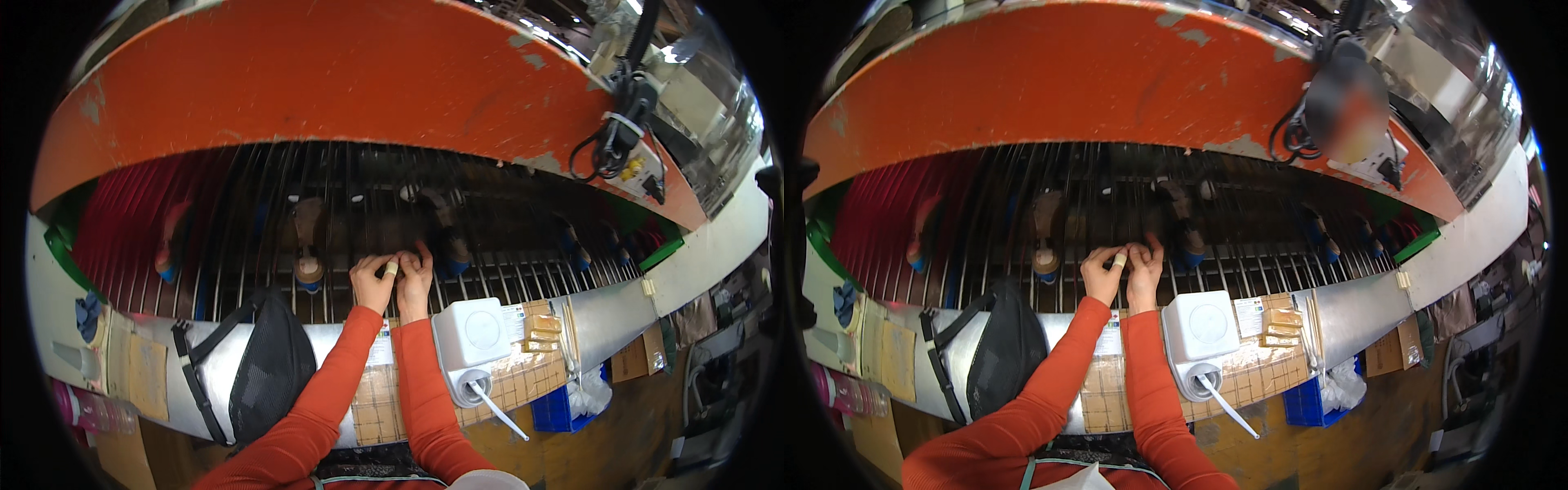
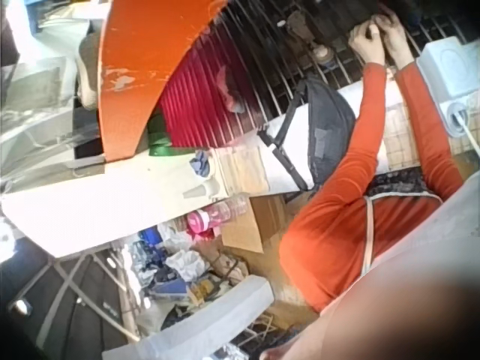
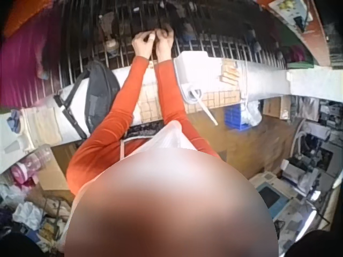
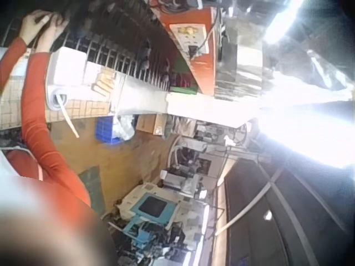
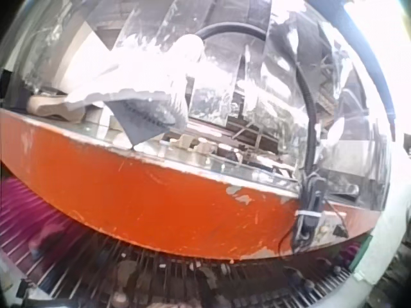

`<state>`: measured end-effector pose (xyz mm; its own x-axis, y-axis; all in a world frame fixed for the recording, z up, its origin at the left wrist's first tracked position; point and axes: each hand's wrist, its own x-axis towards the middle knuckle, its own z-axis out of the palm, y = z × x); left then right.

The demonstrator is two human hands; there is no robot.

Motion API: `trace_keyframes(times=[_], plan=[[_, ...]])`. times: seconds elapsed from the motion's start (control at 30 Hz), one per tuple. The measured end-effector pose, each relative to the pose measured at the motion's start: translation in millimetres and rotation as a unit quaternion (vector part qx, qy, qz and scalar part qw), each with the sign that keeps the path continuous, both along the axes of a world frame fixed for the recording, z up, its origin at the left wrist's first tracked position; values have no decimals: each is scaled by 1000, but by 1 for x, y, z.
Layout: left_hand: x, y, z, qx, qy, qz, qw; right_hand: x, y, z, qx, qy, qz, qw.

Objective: The person rubs a small white block on the sole of a blue sandal, then uses a brush to apply white glue from a container onto the sandal's sole and strap areas. The sandal is handled one at a time and placed back on a metal rack after treatment.

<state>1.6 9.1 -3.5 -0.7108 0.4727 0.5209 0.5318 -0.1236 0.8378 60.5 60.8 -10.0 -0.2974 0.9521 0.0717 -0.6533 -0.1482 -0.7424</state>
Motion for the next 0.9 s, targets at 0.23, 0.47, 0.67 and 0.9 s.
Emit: trace_keyframes(times=[0.23, 0.47, 0.67, 0.9], plan=[[-4, -2, -1, 13, -72, 10, 997, -6, -10, 7, 136, -150, -55, 978], [-6, -5, -1, 19, -95, 21, 995, -9, -13, 7, 165, -203, -51, 964], [-6, -3, -5, 37, -87, 37, 995, -11, -12, 1, 129, -143, -21, 981], [-3, -3, -6, 17, -91, 18, 996, -7, -11, -3, 40, -79, 4, 996]])
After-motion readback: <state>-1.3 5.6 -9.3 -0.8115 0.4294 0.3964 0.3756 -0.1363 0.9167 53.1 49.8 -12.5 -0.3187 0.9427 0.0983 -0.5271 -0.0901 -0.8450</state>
